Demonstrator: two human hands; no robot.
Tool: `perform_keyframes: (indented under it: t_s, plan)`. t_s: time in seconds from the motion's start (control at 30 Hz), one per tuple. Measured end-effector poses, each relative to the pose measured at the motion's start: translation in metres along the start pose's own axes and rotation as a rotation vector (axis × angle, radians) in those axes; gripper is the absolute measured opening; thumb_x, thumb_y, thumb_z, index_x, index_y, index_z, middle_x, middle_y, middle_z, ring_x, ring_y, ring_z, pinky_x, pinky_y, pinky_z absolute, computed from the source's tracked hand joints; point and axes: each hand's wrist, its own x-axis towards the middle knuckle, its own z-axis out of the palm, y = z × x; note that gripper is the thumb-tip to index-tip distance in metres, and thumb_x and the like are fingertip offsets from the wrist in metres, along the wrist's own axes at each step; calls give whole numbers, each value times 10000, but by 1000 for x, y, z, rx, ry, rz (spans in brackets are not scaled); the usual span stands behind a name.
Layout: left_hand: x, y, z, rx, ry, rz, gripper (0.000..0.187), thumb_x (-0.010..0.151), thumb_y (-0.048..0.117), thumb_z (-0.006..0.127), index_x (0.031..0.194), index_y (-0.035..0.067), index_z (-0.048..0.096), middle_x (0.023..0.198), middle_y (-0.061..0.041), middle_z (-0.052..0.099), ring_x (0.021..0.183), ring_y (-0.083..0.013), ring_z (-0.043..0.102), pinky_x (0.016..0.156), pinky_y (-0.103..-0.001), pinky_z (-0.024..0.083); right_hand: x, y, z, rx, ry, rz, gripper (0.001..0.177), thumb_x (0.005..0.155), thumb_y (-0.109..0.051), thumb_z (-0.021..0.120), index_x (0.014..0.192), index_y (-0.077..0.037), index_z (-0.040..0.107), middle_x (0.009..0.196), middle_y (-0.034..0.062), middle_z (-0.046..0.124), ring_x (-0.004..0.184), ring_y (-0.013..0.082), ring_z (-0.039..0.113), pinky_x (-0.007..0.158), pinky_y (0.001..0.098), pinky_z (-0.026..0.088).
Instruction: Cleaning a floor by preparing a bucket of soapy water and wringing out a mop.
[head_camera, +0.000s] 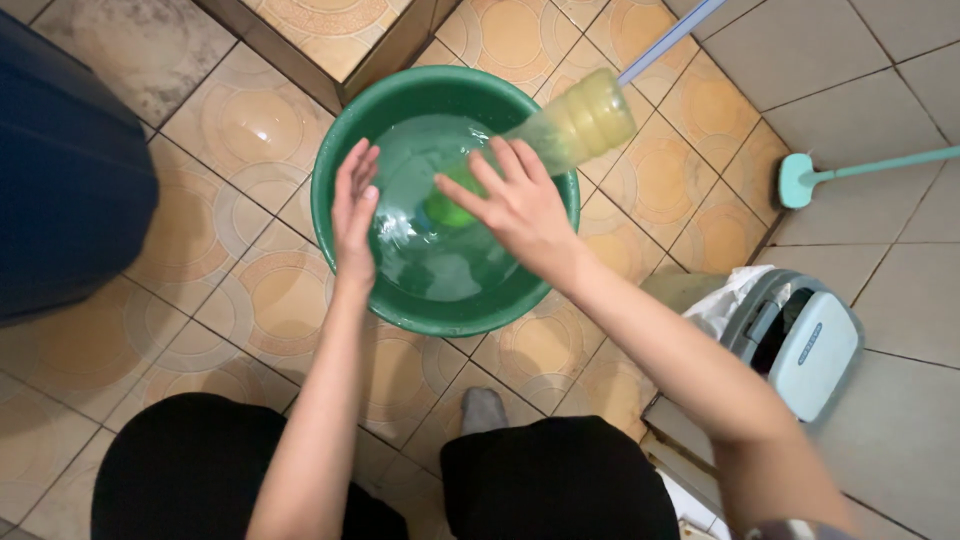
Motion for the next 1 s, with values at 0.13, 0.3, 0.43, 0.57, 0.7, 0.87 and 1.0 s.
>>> perform_keyframes:
  t_s: [0.13, 0.3, 0.43, 0.57, 0.7, 0.87, 1.0]
  plan:
    - [1, -5, -8, 16, 8, 14, 642, 1034, 322, 512, 1585, 22, 375, 1612, -186, 453, 1527, -318, 426, 1297, -426, 262, 4, 11, 7, -3, 55, 84, 581, 839, -47, 681, 1377, -267, 690, 1243, 110, 627, 1223, 345, 574, 1098, 468, 431]
    - [1, -3, -8, -1, 2, 11, 642, 1031, 321, 509, 1579, 15, 376, 1617, -192, 437, 1526, -321, 418, 1289, -424, 264, -20, 39, -8, -36, 84, 282, 625, 802, 7, 717, 1348, -297, 734, 1216, 98, 640, 1206, 356, 563, 1045, 474, 436]
    - [0, -2, -1, 0, -14, 9, 644, 1031, 319, 505, 1582, 14, 370, 1615, -195, 440, 1531, -317, 408, 1293, -424, 260, -42, 33, -20, -31, 25, 306, 631, 789, 15, 725, 1342, -288, 744, 1200, 98, 648, 1185, 357, 563, 1037, 484, 432]
    - [-1, 0, 6, -8, -38, -21, 658, 1020, 320, 511, 1584, 14, 362, 1606, -197, 446, 1531, -318, 404, 1281, -424, 259, -51, 17, -23, 53, 4, 350, 658, 753, 14, 760, 1330, -302, 738, 1195, 86, 655, 1173, 349, 564, 1046, 494, 421]
    - [0, 1, 10, -7, -55, 22, 645, 1034, 310, 510, 1586, 11, 362, 1624, -200, 426, 1543, -319, 395, 1305, -431, 249, -53, 8, -19, 158, 47, 460, 693, 688, 1, 789, 1305, -311, 736, 1182, 69, 658, 1178, 336, 545, 1047, 504, 408]
    - [4, 3, 10, 7, -54, 30, 640, 1036, 291, 500, 1593, 11, 359, 1625, -199, 433, 1542, -318, 405, 1302, -429, 255, -64, 26, -16, 200, 76, 602, 693, 693, 4, 788, 1310, -308, 731, 1181, 64, 652, 1187, 335, 528, 1031, 494, 408]
    - [5, -1, 7, -4, -49, 45, 628, 1041, 278, 499, 1589, 8, 356, 1638, -198, 411, 1544, -319, 400, 1305, -427, 254, -76, 31, -16, 27, 27, 545, 667, 745, 31, 763, 1319, -310, 738, 1194, 65, 655, 1195, 349, 544, 1043, 495, 419]
